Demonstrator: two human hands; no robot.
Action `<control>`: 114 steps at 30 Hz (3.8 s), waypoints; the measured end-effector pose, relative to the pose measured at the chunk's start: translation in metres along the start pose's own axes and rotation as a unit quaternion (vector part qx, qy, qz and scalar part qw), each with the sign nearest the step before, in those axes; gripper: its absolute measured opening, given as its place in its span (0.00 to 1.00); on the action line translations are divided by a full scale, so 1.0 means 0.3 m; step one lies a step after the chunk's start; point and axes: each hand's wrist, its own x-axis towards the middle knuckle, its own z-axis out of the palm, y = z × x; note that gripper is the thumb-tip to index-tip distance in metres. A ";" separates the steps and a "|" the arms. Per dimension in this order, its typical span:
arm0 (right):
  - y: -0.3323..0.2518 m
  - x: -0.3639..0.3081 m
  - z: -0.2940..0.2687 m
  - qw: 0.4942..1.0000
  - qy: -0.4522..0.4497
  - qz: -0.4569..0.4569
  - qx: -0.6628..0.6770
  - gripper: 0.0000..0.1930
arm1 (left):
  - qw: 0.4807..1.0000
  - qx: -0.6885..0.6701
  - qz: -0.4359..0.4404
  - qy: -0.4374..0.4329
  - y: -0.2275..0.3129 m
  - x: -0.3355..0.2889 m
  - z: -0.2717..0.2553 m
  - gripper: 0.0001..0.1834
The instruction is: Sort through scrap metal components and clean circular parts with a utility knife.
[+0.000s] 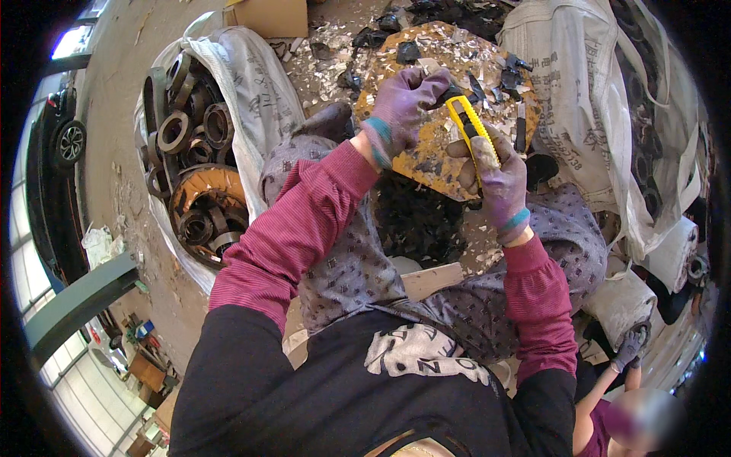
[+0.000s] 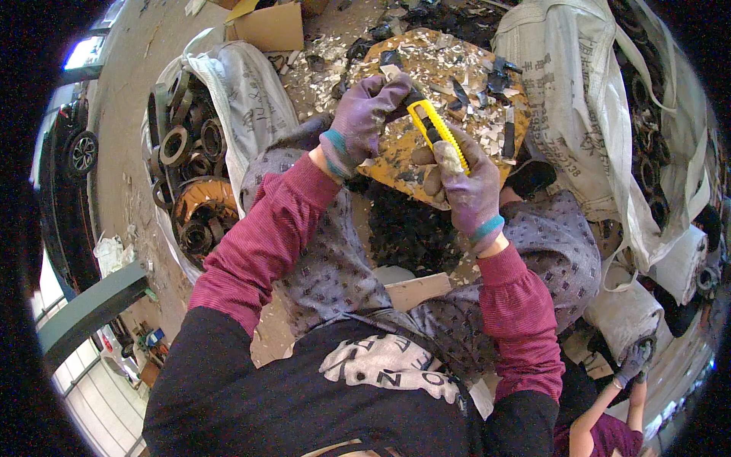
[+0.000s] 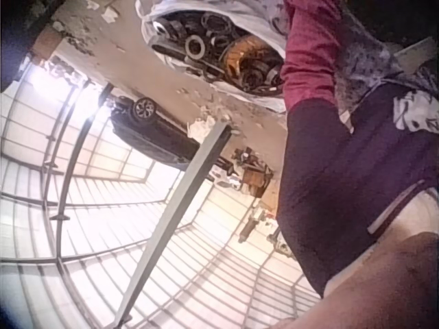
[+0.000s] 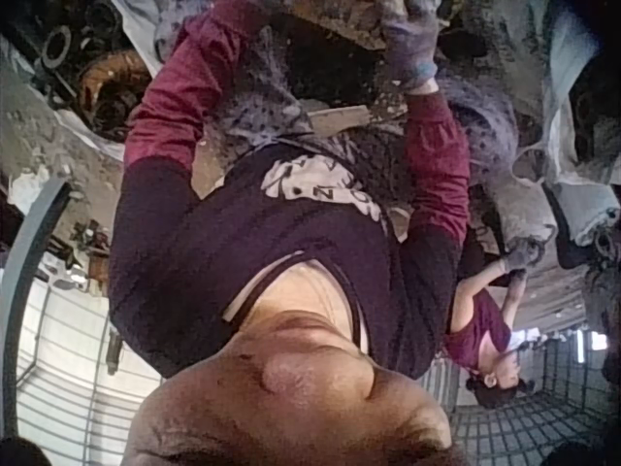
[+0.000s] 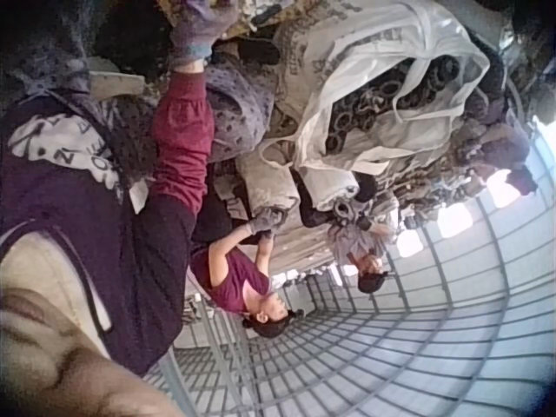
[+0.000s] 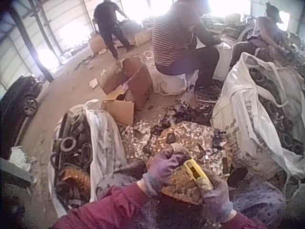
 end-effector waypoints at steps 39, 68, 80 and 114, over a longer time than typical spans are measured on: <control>0.034 0.003 -0.026 0.998 -0.003 0.029 0.056 0.22 | 0.999 -0.016 -0.028 0.035 0.016 -0.029 0.032 0.11; -0.007 0.007 0.001 0.999 0.012 0.038 0.024 0.23 | 0.999 -0.004 -0.041 0.021 0.014 -0.003 -0.008 0.17; -0.038 -0.044 -0.014 0.976 -0.057 -0.098 0.184 0.37 | 0.987 0.028 -0.069 -0.142 0.026 -0.137 0.070 0.35; -0.095 -0.401 -0.195 0.992 -0.085 0.064 0.067 0.29 | 0.990 0.113 0.084 0.002 0.374 -0.789 -0.129 0.19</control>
